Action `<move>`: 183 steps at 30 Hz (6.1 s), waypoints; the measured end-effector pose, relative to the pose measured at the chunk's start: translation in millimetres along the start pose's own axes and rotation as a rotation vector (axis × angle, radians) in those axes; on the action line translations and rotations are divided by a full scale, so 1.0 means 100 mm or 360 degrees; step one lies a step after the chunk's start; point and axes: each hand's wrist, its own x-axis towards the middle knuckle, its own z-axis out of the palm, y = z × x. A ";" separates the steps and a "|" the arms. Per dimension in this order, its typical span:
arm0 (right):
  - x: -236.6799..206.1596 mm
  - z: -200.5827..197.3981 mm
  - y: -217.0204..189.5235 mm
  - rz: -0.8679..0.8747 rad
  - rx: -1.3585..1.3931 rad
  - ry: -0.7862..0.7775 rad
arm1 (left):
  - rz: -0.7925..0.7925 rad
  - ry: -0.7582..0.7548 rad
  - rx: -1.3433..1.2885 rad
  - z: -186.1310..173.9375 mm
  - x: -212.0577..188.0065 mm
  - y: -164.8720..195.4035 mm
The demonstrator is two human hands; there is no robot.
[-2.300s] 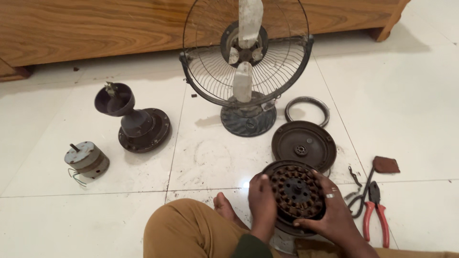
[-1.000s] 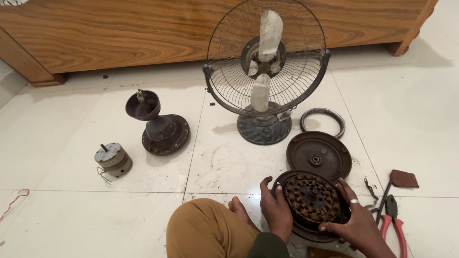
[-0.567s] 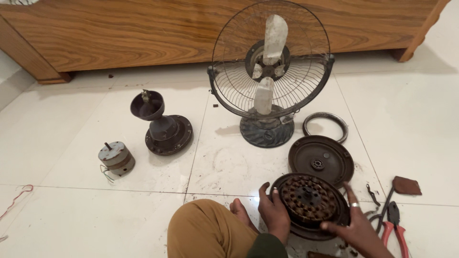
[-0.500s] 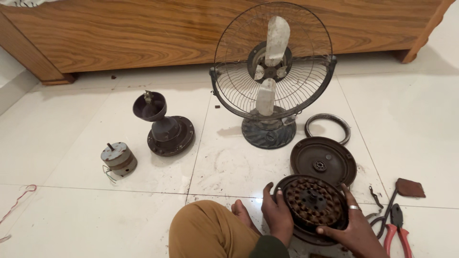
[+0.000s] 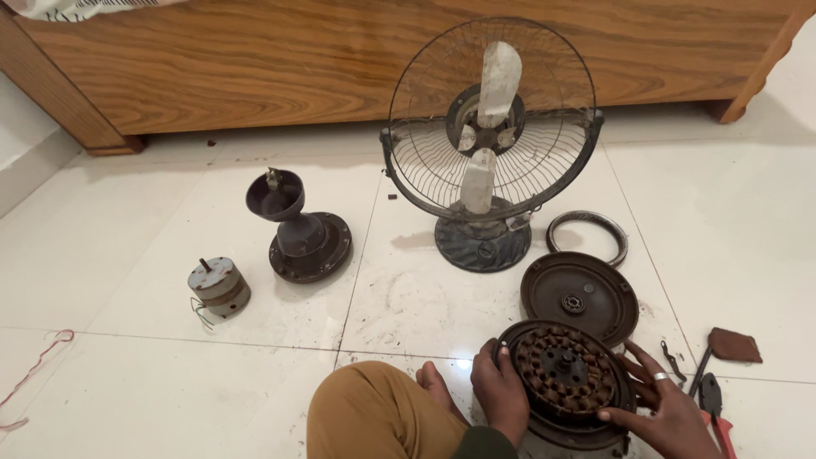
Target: The person sits on the floor repairing a pedestal fan. They scrape dirt from a fan housing with a small tool, use pliers on a fastener, rub a part with a sanding block, then fit the fan's rotor assembly into the housing and press it into place.
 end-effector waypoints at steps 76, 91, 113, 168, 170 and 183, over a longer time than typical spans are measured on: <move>-0.50 0.48 -0.73 -0.0630 -0.1180 0.0168 | 0.0459 -0.0163 0.0121 -0.13 -0.09 0.21; -0.20 0.41 -0.10 -0.0599 -0.0981 0.1017 | -0.0109 -0.0398 -0.0069 -0.16 -0.06 0.24; 0.20 0.38 0.12 0.0772 0.0993 0.0420 | -0.0863 -0.0713 -0.0030 -0.04 0.19 0.09; 0.06 0.40 -0.11 0.0452 0.1102 0.0391 | -0.0749 -0.0785 -0.0107 -0.01 0.41 0.26; 0.04 0.40 -0.07 0.0399 0.1148 0.0389 | -0.0689 -0.0759 -0.0101 -0.01 0.34 0.28; 0.06 0.47 -0.05 0.0509 0.0939 0.0531 | -0.0839 -0.1046 -0.0262 -0.03 0.59 0.32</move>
